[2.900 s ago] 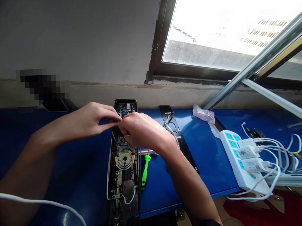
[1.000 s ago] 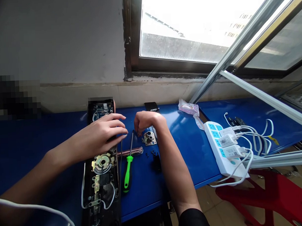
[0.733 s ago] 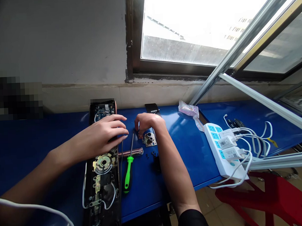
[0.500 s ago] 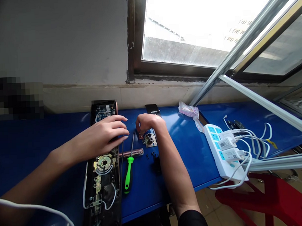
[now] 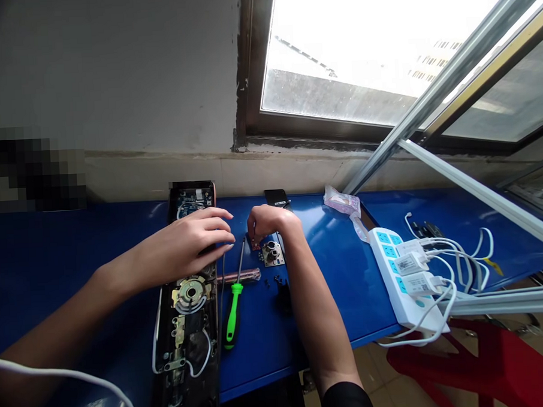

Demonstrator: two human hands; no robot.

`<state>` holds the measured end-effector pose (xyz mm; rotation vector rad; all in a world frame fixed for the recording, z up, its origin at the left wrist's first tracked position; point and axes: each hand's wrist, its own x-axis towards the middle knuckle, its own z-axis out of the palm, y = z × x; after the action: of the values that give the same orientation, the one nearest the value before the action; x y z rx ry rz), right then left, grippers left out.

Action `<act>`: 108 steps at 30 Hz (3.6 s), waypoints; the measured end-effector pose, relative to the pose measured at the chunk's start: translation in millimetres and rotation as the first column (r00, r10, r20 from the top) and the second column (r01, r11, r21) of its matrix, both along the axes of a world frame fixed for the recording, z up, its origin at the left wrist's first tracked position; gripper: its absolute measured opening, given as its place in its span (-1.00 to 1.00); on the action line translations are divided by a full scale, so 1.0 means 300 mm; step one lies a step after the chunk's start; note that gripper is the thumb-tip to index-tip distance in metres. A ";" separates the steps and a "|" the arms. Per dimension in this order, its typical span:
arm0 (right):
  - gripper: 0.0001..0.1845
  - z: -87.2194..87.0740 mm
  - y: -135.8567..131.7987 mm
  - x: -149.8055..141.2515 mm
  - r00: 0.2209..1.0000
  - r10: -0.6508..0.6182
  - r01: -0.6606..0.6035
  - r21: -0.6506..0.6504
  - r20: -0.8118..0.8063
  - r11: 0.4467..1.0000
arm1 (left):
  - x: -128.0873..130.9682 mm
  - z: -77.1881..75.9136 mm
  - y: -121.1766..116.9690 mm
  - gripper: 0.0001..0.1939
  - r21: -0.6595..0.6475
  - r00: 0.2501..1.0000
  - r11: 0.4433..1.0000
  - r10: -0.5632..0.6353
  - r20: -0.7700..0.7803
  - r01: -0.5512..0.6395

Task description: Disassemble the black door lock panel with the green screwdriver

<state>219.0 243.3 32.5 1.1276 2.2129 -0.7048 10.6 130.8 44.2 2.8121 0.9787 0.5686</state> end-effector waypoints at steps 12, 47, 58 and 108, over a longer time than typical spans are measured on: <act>-0.62 0.029 -0.018 -0.007 0.999 -0.039 0.037 0.082 0.028 0.996 | -0.027 0.026 0.002 -0.75 -0.039 0.997 0.999 0.006 0.079 -0.003; -0.60 -0.002 -0.089 -0.132 0.952 -0.260 0.233 -0.171 -0.162 0.957 | -0.190 0.109 0.002 -0.77 -0.142 0.975 0.976 0.184 0.123 -0.167; -0.64 0.011 -0.084 -0.122 0.890 -0.276 0.192 -0.251 -0.364 0.949 | -0.179 0.101 -0.003 -0.75 -0.138 0.979 0.980 0.164 0.123 -0.146; -0.52 0.094 -0.100 -0.095 -0.035 -0.584 0.159 -0.581 -0.811 0.798 | -0.088 0.100 -0.046 -0.75 0.290 0.997 0.956 -0.063 0.033 0.051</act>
<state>190.4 213.5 60.7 1.2185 2.4390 -2.7753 -15.9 116.9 74.3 3.0540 0.8665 0.8214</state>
